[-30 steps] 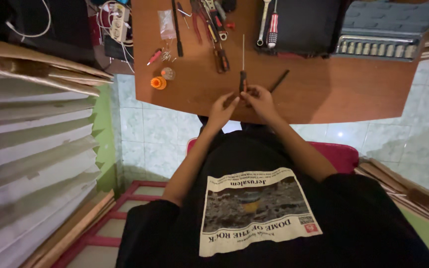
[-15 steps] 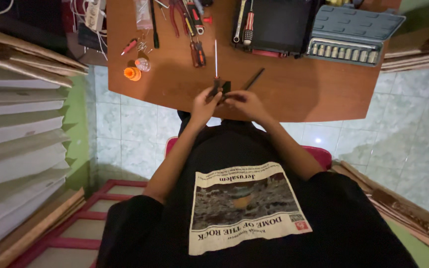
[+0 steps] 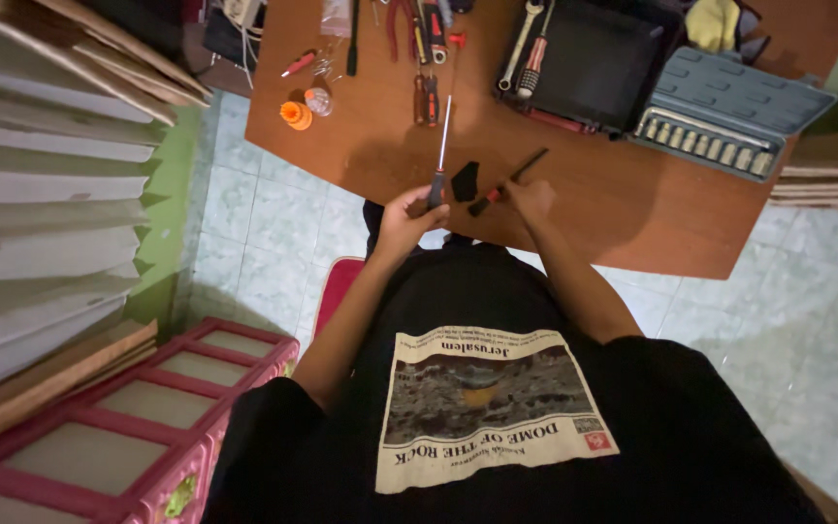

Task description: The person wipes a wrench, a screwdriver, and a brush with a black cloth on a wooden table, then places them into a black toolbox. The person also wipes a screwdriver with a brush and places it in the toolbox.

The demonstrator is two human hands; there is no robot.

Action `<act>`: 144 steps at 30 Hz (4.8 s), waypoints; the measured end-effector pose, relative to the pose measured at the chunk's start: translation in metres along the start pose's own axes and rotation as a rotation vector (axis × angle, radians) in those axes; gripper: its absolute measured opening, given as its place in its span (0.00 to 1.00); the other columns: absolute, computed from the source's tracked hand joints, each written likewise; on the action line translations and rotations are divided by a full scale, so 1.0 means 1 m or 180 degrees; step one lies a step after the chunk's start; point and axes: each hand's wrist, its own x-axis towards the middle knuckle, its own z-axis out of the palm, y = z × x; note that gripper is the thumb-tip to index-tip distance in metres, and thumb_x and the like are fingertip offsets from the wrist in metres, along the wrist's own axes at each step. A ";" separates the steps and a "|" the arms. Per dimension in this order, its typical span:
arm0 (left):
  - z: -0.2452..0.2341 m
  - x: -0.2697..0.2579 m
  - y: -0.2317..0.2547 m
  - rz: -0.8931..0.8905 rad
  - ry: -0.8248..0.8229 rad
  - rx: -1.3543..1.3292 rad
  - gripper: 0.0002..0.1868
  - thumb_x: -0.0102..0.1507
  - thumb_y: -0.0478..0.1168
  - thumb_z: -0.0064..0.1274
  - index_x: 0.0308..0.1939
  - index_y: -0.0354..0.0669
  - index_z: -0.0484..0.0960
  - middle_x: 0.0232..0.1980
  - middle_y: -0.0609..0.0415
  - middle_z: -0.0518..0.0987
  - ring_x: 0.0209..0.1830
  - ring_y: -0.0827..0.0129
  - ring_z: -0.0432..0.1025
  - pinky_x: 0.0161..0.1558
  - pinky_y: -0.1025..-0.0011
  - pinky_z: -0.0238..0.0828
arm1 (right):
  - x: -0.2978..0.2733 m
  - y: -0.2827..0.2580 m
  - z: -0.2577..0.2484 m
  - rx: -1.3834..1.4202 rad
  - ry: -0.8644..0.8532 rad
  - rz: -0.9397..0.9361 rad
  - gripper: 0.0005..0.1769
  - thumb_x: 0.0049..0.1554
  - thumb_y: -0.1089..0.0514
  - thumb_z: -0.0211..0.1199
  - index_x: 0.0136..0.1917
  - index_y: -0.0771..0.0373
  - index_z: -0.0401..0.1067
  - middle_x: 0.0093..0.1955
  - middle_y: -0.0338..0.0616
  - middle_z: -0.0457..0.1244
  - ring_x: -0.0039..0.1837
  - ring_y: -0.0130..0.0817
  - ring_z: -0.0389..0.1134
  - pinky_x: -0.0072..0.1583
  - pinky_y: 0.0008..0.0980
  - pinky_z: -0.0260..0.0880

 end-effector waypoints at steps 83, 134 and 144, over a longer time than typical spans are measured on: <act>0.110 -0.003 0.100 0.2121 0.0600 0.2688 0.28 0.55 0.26 0.70 0.60 0.37 0.81 0.45 0.47 0.84 0.42 0.68 0.80 0.48 0.72 0.79 | -0.175 -0.154 -0.190 0.0913 0.0132 -0.3038 0.15 0.54 0.62 0.76 0.53 0.64 0.76 0.48 0.46 0.70 0.47 0.33 0.74 0.49 0.30 0.74; 0.090 0.017 0.062 -0.0787 -0.0019 -0.0810 0.19 0.72 0.49 0.50 0.49 0.32 0.80 0.37 0.50 0.81 0.35 0.72 0.74 0.40 0.75 0.71 | -0.145 -0.128 -0.190 0.0675 0.0874 -0.2770 0.12 0.63 0.56 0.74 0.55 0.62 0.76 0.49 0.48 0.70 0.47 0.37 0.74 0.49 0.33 0.73; 0.088 0.015 0.069 -0.0728 -0.0077 -0.0621 0.21 0.72 0.49 0.48 0.52 0.31 0.82 0.36 0.52 0.80 0.34 0.73 0.72 0.38 0.75 0.69 | -0.140 -0.126 -0.188 0.0601 0.1155 -0.2854 0.12 0.63 0.59 0.74 0.57 0.61 0.75 0.48 0.46 0.69 0.45 0.37 0.72 0.48 0.33 0.72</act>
